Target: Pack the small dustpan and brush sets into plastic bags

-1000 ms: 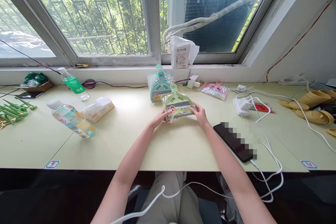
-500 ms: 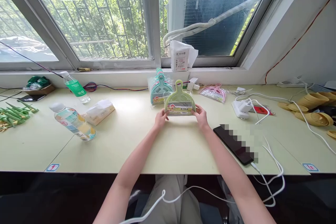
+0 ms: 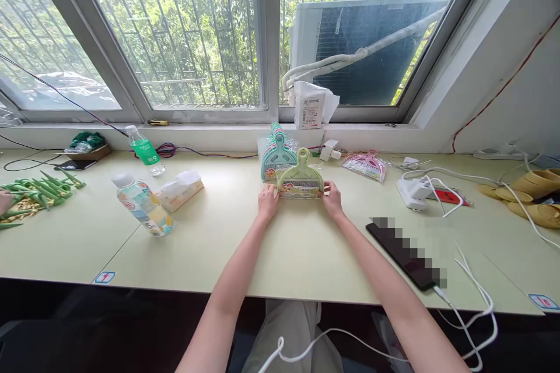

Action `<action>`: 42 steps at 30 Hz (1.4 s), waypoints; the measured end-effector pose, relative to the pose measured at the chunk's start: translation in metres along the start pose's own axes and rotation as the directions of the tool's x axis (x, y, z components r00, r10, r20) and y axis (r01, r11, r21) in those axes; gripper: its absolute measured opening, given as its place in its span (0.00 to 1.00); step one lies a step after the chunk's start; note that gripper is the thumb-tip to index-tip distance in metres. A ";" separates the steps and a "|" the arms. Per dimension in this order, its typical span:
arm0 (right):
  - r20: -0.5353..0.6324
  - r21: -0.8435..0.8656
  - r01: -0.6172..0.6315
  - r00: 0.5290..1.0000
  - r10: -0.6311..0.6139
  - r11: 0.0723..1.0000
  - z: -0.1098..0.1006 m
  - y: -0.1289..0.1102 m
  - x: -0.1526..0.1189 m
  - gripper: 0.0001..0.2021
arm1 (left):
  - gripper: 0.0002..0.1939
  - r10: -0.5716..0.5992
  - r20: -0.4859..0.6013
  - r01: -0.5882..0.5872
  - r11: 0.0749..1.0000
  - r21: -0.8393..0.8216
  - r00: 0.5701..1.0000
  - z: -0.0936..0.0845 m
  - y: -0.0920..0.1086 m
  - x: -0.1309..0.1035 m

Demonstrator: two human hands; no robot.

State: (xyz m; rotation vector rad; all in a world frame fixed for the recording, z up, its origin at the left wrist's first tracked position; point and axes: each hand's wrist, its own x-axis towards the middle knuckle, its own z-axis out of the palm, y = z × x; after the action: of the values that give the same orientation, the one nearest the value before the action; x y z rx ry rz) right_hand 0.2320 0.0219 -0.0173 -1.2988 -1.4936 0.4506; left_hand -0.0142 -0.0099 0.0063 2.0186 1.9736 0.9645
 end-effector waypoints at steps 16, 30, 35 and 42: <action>0.015 -0.109 0.032 0.999 -0.030 0.994 0.101 -0.013 0.069 0.17 | 0.22 0.287 0.015 -0.282 0.929 0.241 0.958 0.004 -0.009 0.010; 0.101 0.146 -0.126 0.989 0.112 0.981 0.087 -0.014 0.067 0.19 | 0.16 0.335 0.089 -0.347 0.913 0.214 0.938 -0.002 -0.001 0.011; 0.168 0.159 -0.193 0.972 0.166 0.968 0.088 -0.017 0.064 0.21 | 0.21 0.307 0.055 -0.312 0.930 0.196 0.950 0.001 -0.007 0.013; -0.355 0.117 -0.265 0.889 0.289 0.957 0.032 -0.002 0.094 0.14 | 0.21 0.250 0.137 -0.265 0.958 0.107 0.958 0.004 -0.010 0.014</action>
State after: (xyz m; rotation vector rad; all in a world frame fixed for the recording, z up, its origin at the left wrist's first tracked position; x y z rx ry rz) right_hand 0.2176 0.1145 0.0150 -1.4604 -0.9758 0.4062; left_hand -0.0215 0.0060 0.0026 2.3889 1.7788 0.7564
